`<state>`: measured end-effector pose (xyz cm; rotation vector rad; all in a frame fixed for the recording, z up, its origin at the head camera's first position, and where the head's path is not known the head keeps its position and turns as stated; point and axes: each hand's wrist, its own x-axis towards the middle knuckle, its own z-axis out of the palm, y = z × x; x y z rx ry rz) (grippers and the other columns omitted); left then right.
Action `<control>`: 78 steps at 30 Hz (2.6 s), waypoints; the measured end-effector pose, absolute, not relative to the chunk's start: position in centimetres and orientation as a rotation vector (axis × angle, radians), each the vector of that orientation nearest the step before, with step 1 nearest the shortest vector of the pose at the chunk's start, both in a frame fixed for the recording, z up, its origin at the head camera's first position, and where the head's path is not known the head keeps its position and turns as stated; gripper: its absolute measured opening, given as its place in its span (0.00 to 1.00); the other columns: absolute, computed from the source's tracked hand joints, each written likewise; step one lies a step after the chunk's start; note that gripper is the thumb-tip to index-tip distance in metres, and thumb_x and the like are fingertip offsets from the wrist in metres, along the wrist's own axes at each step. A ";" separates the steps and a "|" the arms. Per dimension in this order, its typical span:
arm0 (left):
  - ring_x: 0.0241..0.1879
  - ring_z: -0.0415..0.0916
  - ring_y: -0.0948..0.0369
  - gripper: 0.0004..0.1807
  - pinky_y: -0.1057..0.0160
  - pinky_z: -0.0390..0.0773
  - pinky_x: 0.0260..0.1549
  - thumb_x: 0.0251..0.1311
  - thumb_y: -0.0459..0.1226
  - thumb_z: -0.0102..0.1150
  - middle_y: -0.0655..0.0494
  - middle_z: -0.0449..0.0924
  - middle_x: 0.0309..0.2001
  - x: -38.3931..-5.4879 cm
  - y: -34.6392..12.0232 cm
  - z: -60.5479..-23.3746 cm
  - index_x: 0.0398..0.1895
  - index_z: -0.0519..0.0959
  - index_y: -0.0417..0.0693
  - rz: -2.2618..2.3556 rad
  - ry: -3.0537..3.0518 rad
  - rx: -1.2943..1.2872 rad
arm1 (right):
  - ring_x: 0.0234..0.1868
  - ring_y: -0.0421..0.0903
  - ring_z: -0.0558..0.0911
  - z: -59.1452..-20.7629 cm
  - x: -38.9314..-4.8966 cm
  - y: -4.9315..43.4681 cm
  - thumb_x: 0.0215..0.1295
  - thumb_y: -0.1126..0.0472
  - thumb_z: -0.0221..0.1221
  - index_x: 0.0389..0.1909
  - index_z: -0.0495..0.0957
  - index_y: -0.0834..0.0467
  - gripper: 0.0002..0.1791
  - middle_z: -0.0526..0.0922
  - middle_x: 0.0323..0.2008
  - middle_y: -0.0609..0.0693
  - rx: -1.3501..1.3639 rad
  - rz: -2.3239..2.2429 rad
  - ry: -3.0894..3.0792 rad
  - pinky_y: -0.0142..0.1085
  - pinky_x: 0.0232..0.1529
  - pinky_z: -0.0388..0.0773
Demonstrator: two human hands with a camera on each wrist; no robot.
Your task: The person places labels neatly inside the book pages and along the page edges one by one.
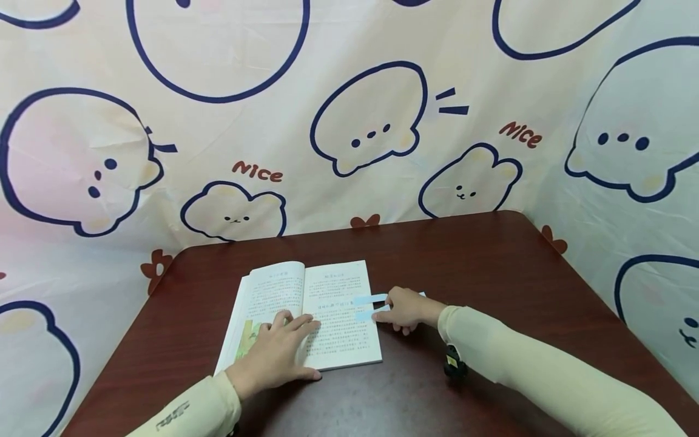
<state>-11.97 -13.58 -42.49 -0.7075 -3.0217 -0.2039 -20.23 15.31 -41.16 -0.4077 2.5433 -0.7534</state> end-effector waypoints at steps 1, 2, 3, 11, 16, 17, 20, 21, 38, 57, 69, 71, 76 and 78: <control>0.62 0.68 0.43 0.49 0.41 0.71 0.41 0.40 0.68 0.74 0.51 0.76 0.65 -12.0 -13.6 -42.5 0.65 0.76 0.52 -0.207 -3.020 -0.712 | 0.13 0.41 0.76 -41.2 -20.2 15.4 0.69 0.47 0.63 0.21 0.78 0.59 0.22 0.79 0.15 0.50 -0.412 -0.757 2.547 0.34 0.17 0.75; 0.62 0.68 0.42 0.49 0.42 0.71 0.41 0.40 0.67 0.74 0.51 0.76 0.65 -12.0 -13.7 -42.5 0.65 0.76 0.52 -0.212 -3.020 -0.714 | 0.13 0.42 0.76 -41.1 -20.2 15.5 0.69 0.47 0.62 0.21 0.77 0.59 0.23 0.79 0.15 0.50 -0.416 -0.764 2.550 0.34 0.17 0.75; 0.62 0.68 0.42 0.49 0.42 0.71 0.41 0.40 0.67 0.74 0.50 0.76 0.66 -12.0 -13.7 -42.5 0.65 0.76 0.52 -0.218 -3.021 -0.715 | 0.13 0.42 0.76 -41.1 -20.2 15.6 0.69 0.46 0.62 0.20 0.77 0.59 0.23 0.79 0.15 0.50 -0.417 -0.773 2.550 0.34 0.17 0.75; 0.62 0.69 0.42 0.47 0.43 0.71 0.40 0.41 0.65 0.74 0.49 0.77 0.66 -11.9 -13.8 -42.1 0.65 0.77 0.53 -0.260 -3.032 -0.718 | 0.12 0.41 0.74 -41.0 -20.2 16.7 0.70 0.47 0.62 0.20 0.77 0.59 0.23 0.77 0.14 0.49 -0.406 -0.840 2.529 0.31 0.16 0.72; 0.62 0.68 0.42 0.49 0.41 0.71 0.41 0.39 0.66 0.74 0.48 0.77 0.66 -12.0 -13.8 -42.1 0.65 0.77 0.53 -0.256 -3.042 -0.715 | 0.12 0.41 0.73 -40.7 -20.2 17.2 0.70 0.48 0.62 0.22 0.79 0.59 0.22 0.78 0.15 0.50 -0.396 -0.843 2.548 0.32 0.17 0.73; 0.62 0.68 0.42 0.49 0.41 0.71 0.41 0.38 0.66 0.75 0.48 0.76 0.66 -12.0 -13.8 -42.1 0.65 0.77 0.53 -0.253 -3.042 -0.715 | 0.13 0.41 0.73 -40.6 -20.3 17.3 0.70 0.48 0.62 0.23 0.79 0.59 0.21 0.78 0.16 0.50 -0.394 -0.841 2.552 0.32 0.18 0.73; 0.62 0.68 0.42 0.49 0.41 0.72 0.41 0.38 0.66 0.75 0.49 0.77 0.66 -12.1 -13.8 -42.2 0.65 0.77 0.52 -0.241 -3.035 -0.718 | 0.14 0.42 0.74 -40.4 -20.2 17.6 0.70 0.48 0.62 0.24 0.81 0.59 0.20 0.79 0.17 0.52 -0.411 -0.842 2.571 0.34 0.20 0.75; 0.62 0.68 0.42 0.48 0.41 0.72 0.40 0.39 0.65 0.75 0.49 0.77 0.65 -12.1 -13.8 -42.2 0.64 0.77 0.52 -0.239 -3.031 -0.718 | 0.14 0.42 0.74 -40.3 -20.2 17.7 0.71 0.48 0.62 0.25 0.81 0.59 0.20 0.79 0.18 0.52 -0.419 -0.844 2.574 0.34 0.20 0.75; 0.57 0.70 0.47 0.25 0.43 0.72 0.38 0.54 0.52 0.73 0.53 0.83 0.58 -11.6 -13.8 -41.6 0.54 0.85 0.52 -0.326 -3.009 -0.714 | 0.19 0.44 0.77 -40.0 -20.1 19.5 0.71 0.49 0.61 0.27 0.81 0.58 0.18 0.80 0.21 0.52 -0.442 -0.865 2.636 0.36 0.24 0.74; 0.60 0.73 0.43 0.41 0.39 0.74 0.41 0.61 0.57 0.65 0.50 0.87 0.53 -12.1 -12.9 -42.1 0.72 0.68 0.47 -0.500 -2.995 -0.473 | 0.17 0.41 0.73 -39.3 -19.6 20.4 0.71 0.47 0.60 0.26 0.80 0.59 0.20 0.79 0.17 0.50 -0.537 -0.838 2.649 0.35 0.21 0.70; 0.55 0.81 0.45 0.60 0.48 0.81 0.49 0.63 0.35 0.67 0.33 0.72 0.67 -11.6 -13.9 -42.4 0.82 0.29 0.53 -0.657 -2.766 -0.497 | 0.16 0.40 0.73 -39.6 -19.4 20.6 0.71 0.46 0.60 0.27 0.80 0.58 0.20 0.78 0.17 0.49 -0.499 -0.813 2.639 0.34 0.21 0.70; 0.48 0.82 0.48 0.59 0.51 0.83 0.43 0.63 0.34 0.66 0.33 0.73 0.65 -11.5 -14.0 -42.7 0.83 0.32 0.55 -0.643 -2.746 -0.484 | 0.16 0.41 0.73 -39.6 -19.4 20.6 0.71 0.46 0.60 0.27 0.80 0.58 0.20 0.78 0.17 0.49 -0.497 -0.821 2.632 0.35 0.22 0.70; 0.36 0.78 0.53 0.47 0.55 0.78 0.32 0.63 0.31 0.64 0.36 0.75 0.59 -11.1 -14.0 -42.8 0.81 0.54 0.65 -0.551 -2.753 -0.562 | 0.17 0.41 0.74 -39.5 -19.3 20.5 0.71 0.47 0.60 0.27 0.80 0.58 0.19 0.78 0.17 0.49 -0.487 -0.815 2.630 0.35 0.22 0.71; 0.44 0.80 0.49 0.39 0.51 0.79 0.35 0.64 0.31 0.62 0.39 0.74 0.62 -11.0 -14.0 -42.7 0.76 0.64 0.65 -0.520 -2.765 -0.603 | 0.17 0.41 0.74 -39.5 -19.3 20.4 0.71 0.47 0.60 0.27 0.80 0.58 0.19 0.78 0.17 0.49 -0.474 -0.804 2.631 0.35 0.22 0.71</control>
